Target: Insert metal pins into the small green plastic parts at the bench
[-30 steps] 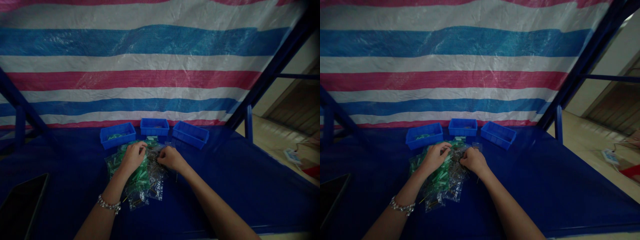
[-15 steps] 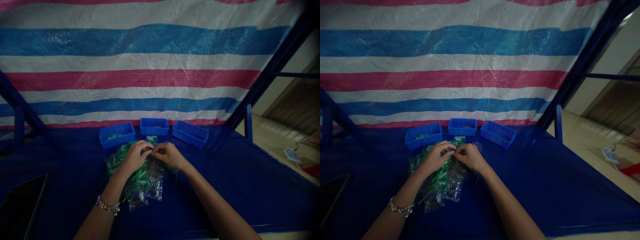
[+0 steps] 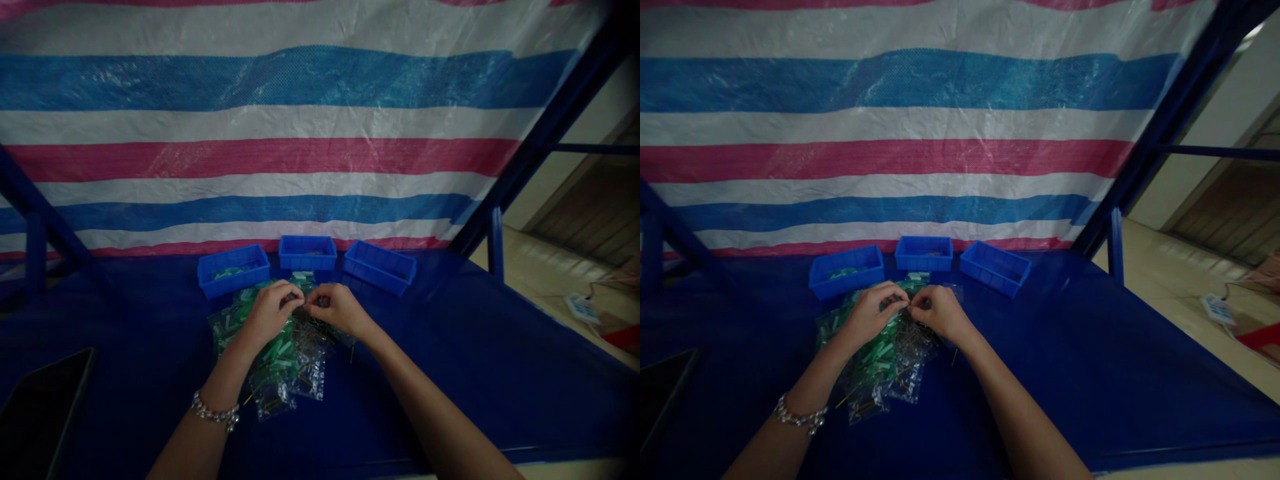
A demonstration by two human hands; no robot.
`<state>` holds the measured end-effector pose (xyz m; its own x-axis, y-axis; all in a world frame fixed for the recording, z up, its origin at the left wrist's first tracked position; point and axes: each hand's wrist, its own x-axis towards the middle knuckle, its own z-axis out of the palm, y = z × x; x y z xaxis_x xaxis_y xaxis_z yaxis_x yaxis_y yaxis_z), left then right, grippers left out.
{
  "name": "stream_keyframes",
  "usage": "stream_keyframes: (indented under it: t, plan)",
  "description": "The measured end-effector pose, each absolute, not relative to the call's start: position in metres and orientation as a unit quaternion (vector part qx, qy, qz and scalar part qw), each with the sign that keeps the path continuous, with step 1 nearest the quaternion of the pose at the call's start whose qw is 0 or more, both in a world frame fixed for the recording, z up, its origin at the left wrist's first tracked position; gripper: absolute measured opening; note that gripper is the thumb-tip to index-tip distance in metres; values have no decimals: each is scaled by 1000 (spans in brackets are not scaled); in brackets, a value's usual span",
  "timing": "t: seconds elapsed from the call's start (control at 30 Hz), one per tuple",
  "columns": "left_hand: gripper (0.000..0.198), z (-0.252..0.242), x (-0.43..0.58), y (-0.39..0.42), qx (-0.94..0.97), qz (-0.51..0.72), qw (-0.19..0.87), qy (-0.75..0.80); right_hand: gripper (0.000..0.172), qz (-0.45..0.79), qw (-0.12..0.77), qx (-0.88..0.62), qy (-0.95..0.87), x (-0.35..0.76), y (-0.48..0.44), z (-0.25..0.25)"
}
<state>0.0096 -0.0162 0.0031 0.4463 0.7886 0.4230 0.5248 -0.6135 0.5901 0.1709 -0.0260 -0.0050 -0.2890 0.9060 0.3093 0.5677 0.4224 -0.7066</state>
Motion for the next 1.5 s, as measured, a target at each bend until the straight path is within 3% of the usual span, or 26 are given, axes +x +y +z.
stream_keyframes:
  t: [0.37, 1.5]
  plan:
    - [10, -4, 8, -11, 775, 410, 189, 443, 12, 229, 379, -485, -754, 172, -24, -3]
    - [8, 1, 7, -15, 794, 430, 108, 416, 12, 206, 399, -492, -746, 176, -24, -1]
